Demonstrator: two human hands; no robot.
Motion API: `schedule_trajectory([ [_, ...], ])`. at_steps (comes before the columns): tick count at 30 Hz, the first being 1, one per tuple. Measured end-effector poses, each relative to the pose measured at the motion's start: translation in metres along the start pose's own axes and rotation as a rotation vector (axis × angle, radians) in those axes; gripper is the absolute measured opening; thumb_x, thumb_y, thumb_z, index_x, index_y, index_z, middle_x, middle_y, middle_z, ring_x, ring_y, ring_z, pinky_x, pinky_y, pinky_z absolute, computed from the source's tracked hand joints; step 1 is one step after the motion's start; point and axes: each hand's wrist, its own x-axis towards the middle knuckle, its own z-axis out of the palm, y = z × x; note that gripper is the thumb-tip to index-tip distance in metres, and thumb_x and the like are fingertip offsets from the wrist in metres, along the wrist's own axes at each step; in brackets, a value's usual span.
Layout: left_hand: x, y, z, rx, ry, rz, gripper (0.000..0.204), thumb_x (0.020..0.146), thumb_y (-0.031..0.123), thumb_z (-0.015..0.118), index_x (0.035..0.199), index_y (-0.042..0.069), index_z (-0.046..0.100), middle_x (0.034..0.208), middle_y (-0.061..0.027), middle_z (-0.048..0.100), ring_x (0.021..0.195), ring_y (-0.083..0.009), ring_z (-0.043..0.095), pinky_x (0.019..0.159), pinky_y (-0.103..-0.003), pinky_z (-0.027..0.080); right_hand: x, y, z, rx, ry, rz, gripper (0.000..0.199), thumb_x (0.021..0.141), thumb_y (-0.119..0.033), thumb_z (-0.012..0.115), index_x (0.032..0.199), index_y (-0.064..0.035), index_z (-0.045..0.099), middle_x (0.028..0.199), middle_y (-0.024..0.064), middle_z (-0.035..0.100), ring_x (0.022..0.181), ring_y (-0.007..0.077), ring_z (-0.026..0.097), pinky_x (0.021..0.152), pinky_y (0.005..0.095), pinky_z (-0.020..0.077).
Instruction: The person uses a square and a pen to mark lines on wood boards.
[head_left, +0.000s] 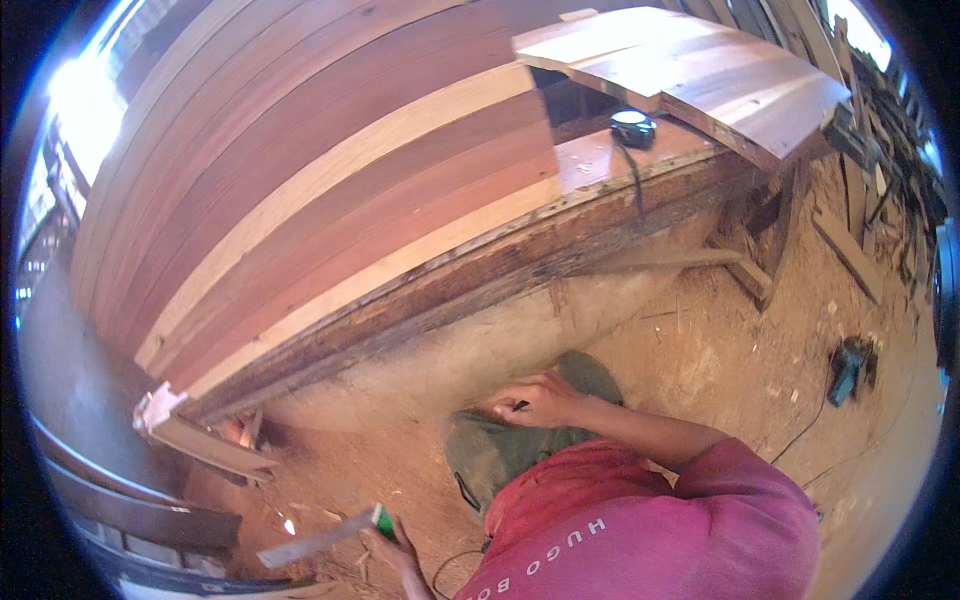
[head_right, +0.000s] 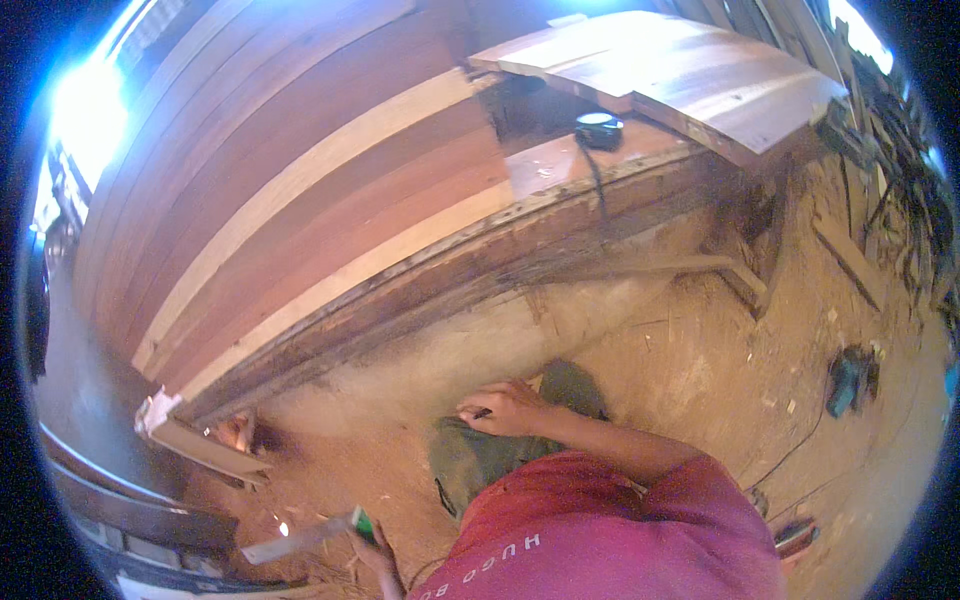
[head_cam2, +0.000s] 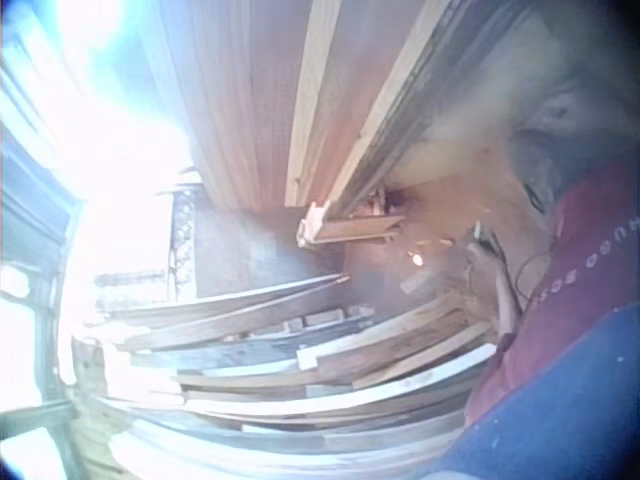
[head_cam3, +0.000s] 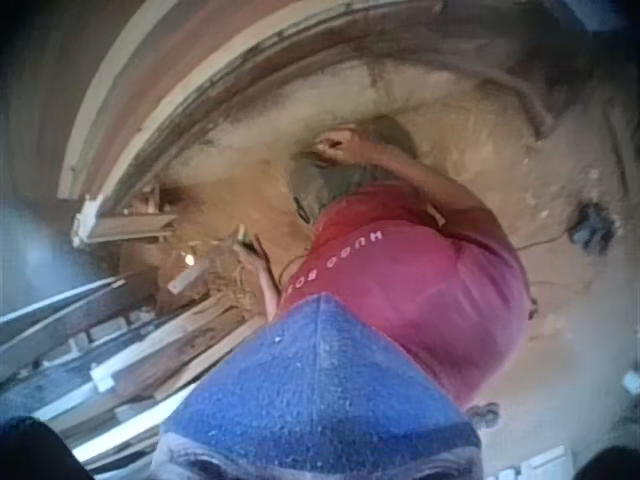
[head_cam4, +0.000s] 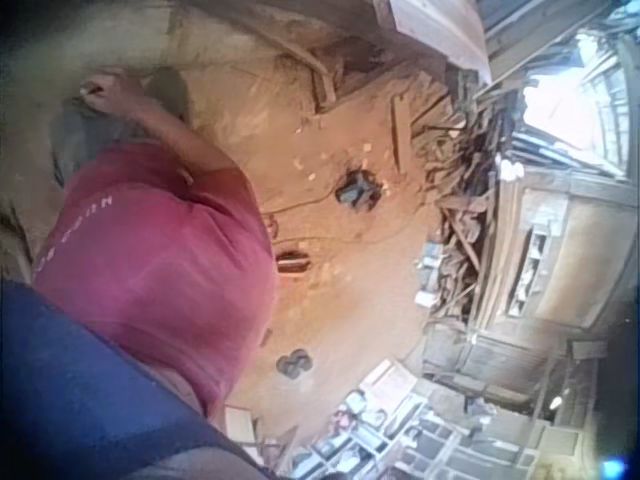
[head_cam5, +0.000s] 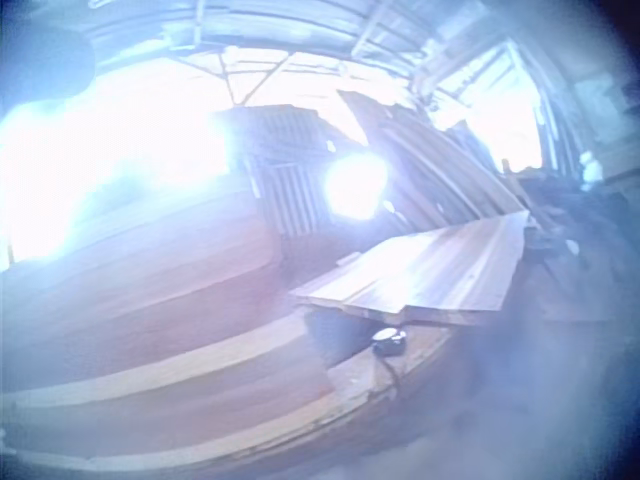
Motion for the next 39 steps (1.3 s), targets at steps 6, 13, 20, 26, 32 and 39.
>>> schedule_trajectory([
  [6,0.175,0.229,-0.054,-0.305,-0.209,0.214,0.037,0.091,0.02,0.076,0.118,-0.001,0.062,0.11,-0.0246,0.064,0.101,-0.0419,0.062,0.086,-0.047,0.05,0.033,-0.066,-0.027,0.353,-0.079,-0.006,0.05,0.095,-0.051,0.067,0.12,-0.0077,0.071,0.115,0.0123,0.073,0.105,0.032,0.071,0.094,0.044,0.0546],
  [13,0.234,0.374,-0.032,-0.317,-0.254,0.608,0.043,0.085,0.025,0.082,0.114,0.004,0.059,0.104,-0.0222,0.058,0.093,-0.0416,0.057,0.077,-0.051,0.045,0.058,-0.054,-0.051,0.65,0.287,0.026,0.036,0.099,-0.025,0.071,0.122,0.0023,0.066,0.11,0.0114,0.071,0.096,0.013,0.066,0.084,0.0308,0.0532],
  [20,0.308,0.404,-0.047,-0.191,0.143,1.046,0.07,0.076,0.049,0.085,0.134,0.019,0.06,0.144,-0.0122,0.052,0.139,-0.0373,0.044,0.112,-0.062,0.031,0.099,-0.034,-0.078,0.884,0.554,0.071,0.041,0.096,-0.024,0.076,0.121,0.0071,0.065,0.094,0.0063,0.072,0.081,0.0078,0.064,0.071,0.0255,0.0512],
  [26,0.371,0.424,-0.046,0.269,0.155,1.352,0.079,0.077,0.059,0.075,0.149,0.036,0.051,0.163,0.0033,0.039,0.151,-0.0281,0.034,0.125,-0.063,0.01,0.12,-0.052,-0.085,0.943,0.801,0.086,0.037,0.093,-0.025,0.079,0.107,0.0012,0.057,0.085,0.0072,0.068,0.074,0.0115,0.067,0.065,0.0285,0.0524],
  [32,0.394,0.441,-0.057,0.345,0.235,1.458,0.079,0.078,0.063,0.069,0.15,0.037,0.049,0.163,0.0059,0.04,0.149,-0.0198,0.039,0.126,-0.064,0.007,0.121,-0.045,-0.105,0.664,0.848,0.242,0.038,0.088,-0.021,0.085,0.099,-0.0039,0.052,0.079,0.0058,0.067,0.067,0.0114,0.067,0.056,0.0287,0.0512],
  [39,0.403,0.453,-0.072,0.394,0.172,1.506,0.085,0.075,0.071,0.067,0.151,0.041,0.047,0.163,0.0066,0.04,0.149,-0.019,0.039,0.126,-0.063,0.005,0.09,-0.047,-0.132,0.891,1.0,0.049,0.027,0.106,-0.03,0.058,0.099,-0.0047,0.052,0.081,0.009,0.067,0.055,0.0135,0.062,0.048,0.0233,0.0454],
])
